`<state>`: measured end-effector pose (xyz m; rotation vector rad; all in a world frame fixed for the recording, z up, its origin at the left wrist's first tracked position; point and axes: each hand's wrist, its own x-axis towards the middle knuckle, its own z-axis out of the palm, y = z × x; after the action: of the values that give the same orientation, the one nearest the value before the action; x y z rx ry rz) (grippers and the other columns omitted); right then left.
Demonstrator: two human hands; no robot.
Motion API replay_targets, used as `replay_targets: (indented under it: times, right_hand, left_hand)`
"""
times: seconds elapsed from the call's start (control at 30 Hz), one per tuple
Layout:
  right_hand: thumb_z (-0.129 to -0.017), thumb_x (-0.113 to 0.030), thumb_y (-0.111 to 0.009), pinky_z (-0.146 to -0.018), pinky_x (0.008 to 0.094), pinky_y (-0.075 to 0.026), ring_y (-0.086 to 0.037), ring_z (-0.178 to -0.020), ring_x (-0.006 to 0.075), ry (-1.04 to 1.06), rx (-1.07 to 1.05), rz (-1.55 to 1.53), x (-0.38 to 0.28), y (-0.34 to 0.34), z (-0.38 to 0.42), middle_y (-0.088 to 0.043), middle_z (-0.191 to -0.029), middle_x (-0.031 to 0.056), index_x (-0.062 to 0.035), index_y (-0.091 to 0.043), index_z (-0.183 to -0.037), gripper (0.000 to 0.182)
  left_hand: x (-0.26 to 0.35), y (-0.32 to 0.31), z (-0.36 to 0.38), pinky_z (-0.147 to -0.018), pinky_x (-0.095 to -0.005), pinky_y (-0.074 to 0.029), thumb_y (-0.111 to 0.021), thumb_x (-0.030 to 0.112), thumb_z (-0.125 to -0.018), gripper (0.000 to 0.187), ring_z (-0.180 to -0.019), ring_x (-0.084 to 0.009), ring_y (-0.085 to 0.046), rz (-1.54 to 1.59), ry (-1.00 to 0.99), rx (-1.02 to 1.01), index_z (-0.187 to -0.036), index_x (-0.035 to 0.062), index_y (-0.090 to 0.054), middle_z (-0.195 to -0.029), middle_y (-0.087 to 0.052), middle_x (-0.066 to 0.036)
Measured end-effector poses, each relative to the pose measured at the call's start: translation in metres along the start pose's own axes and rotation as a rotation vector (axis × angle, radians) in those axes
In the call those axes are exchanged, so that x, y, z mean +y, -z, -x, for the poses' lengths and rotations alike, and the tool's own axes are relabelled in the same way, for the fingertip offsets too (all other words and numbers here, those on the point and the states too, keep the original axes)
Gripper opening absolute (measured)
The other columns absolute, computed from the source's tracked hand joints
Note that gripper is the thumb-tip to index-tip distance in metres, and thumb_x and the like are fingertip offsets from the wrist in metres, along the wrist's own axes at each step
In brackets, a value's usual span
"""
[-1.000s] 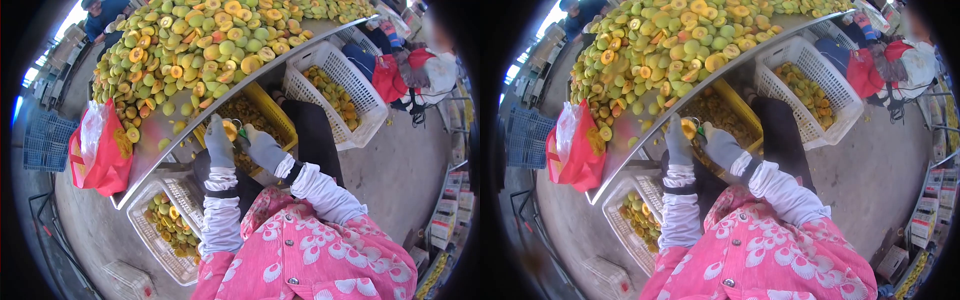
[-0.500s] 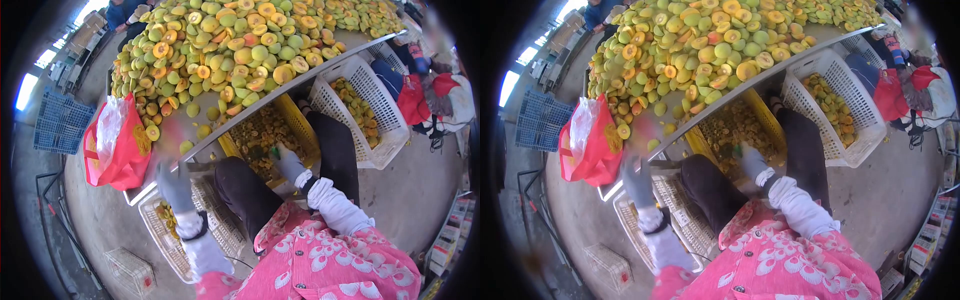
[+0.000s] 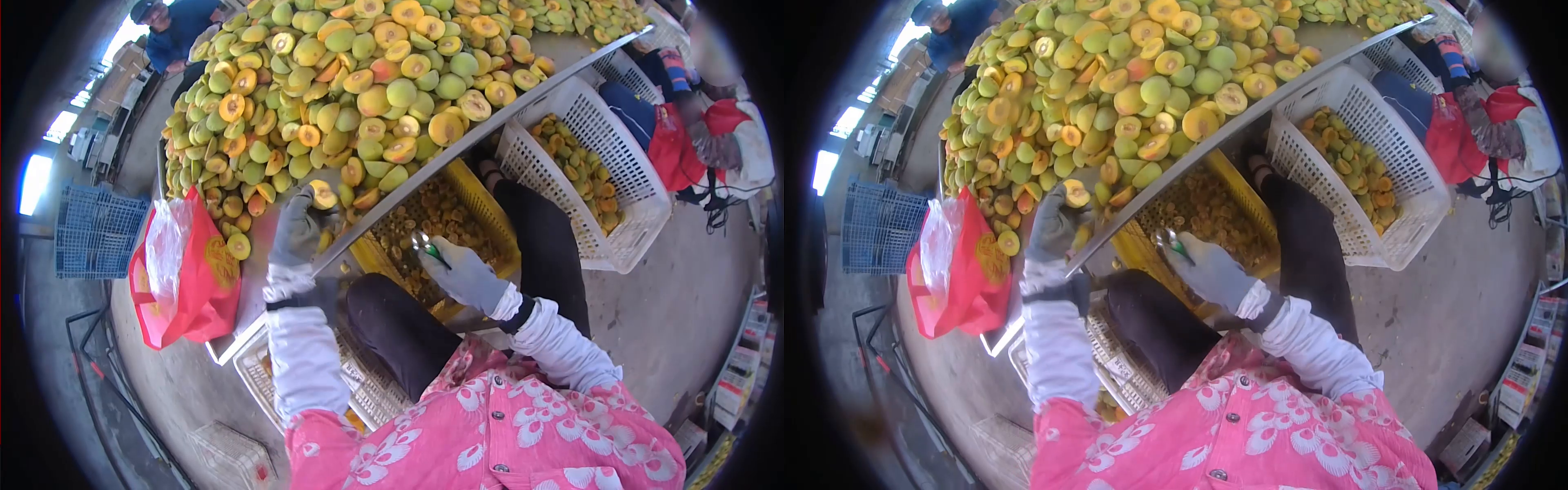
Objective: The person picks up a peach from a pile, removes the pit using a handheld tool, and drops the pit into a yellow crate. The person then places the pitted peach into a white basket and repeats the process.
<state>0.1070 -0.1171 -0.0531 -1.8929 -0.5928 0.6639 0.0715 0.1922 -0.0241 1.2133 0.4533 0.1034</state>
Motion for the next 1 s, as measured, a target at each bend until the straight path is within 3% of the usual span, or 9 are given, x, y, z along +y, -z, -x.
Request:
replay_targets:
  times: [0.1, 0.17, 0.23, 0.33, 0.57, 0.7, 0.77, 0.9, 1.0]
  right_hand:
    - [-0.1, -0.023, -0.054, -0.052, 0.032, -0.044, -0.054, -0.057, 0.0119, -0.154, -0.191, -0.22, -0.06, 0.006, 0.01, -0.059, -0.071, 0.0019, -0.0059, -0.057, -0.105, 0.018]
    - [-0.097, -0.035, -0.057, -0.06, 0.0457, -0.048, -0.063, -0.067, 0.0429, 0.185, -0.001, -0.153, -0.075, 0.003, 0.021, -0.062, -0.07, 0.0225, -0.0037, -0.059, -0.097, 0.032]
    - [-0.097, -0.036, -0.057, -0.059, 0.0468, -0.048, -0.063, -0.067, 0.0434, 0.208, 0.029, -0.089, -0.079, -0.001, 0.031, -0.062, -0.07, 0.0225, -0.0032, -0.06, -0.096, 0.033]
    - [-0.097, -0.038, -0.057, -0.059, 0.0489, -0.049, -0.063, -0.067, 0.0439, 0.247, 0.1, 0.018, -0.082, -0.005, 0.047, -0.062, -0.069, 0.0227, -0.0023, -0.06, -0.095, 0.036]
    - [-0.097, -0.035, -0.056, -0.06, 0.0513, -0.049, -0.063, -0.07, 0.0446, 0.345, 0.287, 0.069, -0.082, -0.027, 0.07, -0.062, -0.069, 0.0236, -0.0024, -0.054, -0.092, 0.033]
    - [-0.097, -0.031, -0.055, -0.061, 0.0517, -0.049, -0.063, -0.071, 0.0451, 0.326, 0.282, 0.057, -0.087, -0.031, 0.078, -0.062, -0.071, 0.0246, -0.0022, -0.053, -0.097, 0.029]
    - [-0.096, -0.024, -0.057, -0.056, 0.0483, -0.047, -0.061, -0.072, 0.0463, 0.354, 0.25, 0.084, -0.094, -0.025, 0.083, -0.06, -0.072, 0.0253, -0.0015, -0.051, -0.1, 0.023]
    - [-0.096, -0.023, -0.057, -0.059, 0.0481, -0.049, -0.06, -0.074, 0.0481, 0.303, 0.146, 0.078, -0.097, -0.019, 0.081, -0.06, -0.075, 0.0277, -0.0009, -0.051, -0.099, 0.023]
    - [-0.099, -0.031, -0.052, -0.052, 0.0451, -0.049, -0.065, -0.065, 0.0406, 0.338, 0.061, 0.038, -0.102, -0.012, 0.081, -0.063, -0.069, 0.0217, -0.0013, -0.053, -0.095, 0.03]
  left_hand:
    - [0.004, -0.074, 0.06, -0.077, -0.0308, -0.052, -0.045, 0.028, -0.102, 0.037, -0.081, -0.0196, -0.062, 0.283, -0.109, -0.106, -0.123, -0.0017, -0.054, -0.105, -0.067, -0.015]
    - [-0.009, -0.105, 0.082, -0.078, -0.0311, -0.053, -0.043, 0.035, -0.103, 0.045, -0.083, -0.0206, -0.063, 0.391, -0.112, -0.103, -0.122, -0.0045, -0.053, -0.105, -0.067, -0.017]
    - [-0.022, -0.128, 0.096, -0.081, -0.0313, -0.053, -0.036, 0.044, -0.104, 0.055, -0.088, -0.0213, -0.063, -0.053, -0.357, 0.06, -0.123, -0.0037, -0.053, -0.103, -0.066, -0.017]
    - [-0.022, -0.151, 0.123, -0.076, -0.0347, -0.053, -0.029, 0.046, -0.104, 0.061, -0.089, -0.0232, -0.063, 0.363, -0.225, 0.07, -0.121, -0.0054, -0.056, -0.1, -0.066, -0.018]
    - [-0.031, -0.168, 0.144, -0.078, -0.0303, -0.05, -0.036, 0.048, -0.104, 0.056, -0.086, -0.0181, -0.062, -0.011, -0.562, 0.303, -0.107, -0.0016, -0.062, -0.093, -0.068, -0.014]
    - [-0.022, -0.181, 0.157, -0.075, -0.0286, -0.049, -0.038, 0.047, -0.103, 0.054, -0.082, -0.0169, -0.061, -0.048, -0.526, 0.394, -0.106, -0.001, -0.062, -0.092, -0.067, -0.014]
    - [-0.013, -0.193, 0.165, -0.038, -0.0168, -0.029, -0.033, 0.037, -0.106, 0.046, -0.041, -0.0055, -0.041, 0.026, -0.514, 0.439, -0.105, 0.0002, -0.061, -0.085, -0.066, -0.01]
    - [-0.013, -0.187, 0.17, -0.047, -0.02, -0.039, -0.034, 0.038, -0.105, 0.047, -0.052, -0.0084, -0.05, 0.013, -0.498, 0.386, -0.106, -0.0008, -0.061, -0.086, -0.066, -0.011]
    - [-0.015, -0.184, 0.169, -0.062, -0.0255, -0.047, -0.034, 0.039, -0.104, 0.05, -0.067, -0.0132, -0.058, -0.077, -0.552, 0.379, -0.107, -0.0025, -0.062, -0.086, -0.066, -0.012]
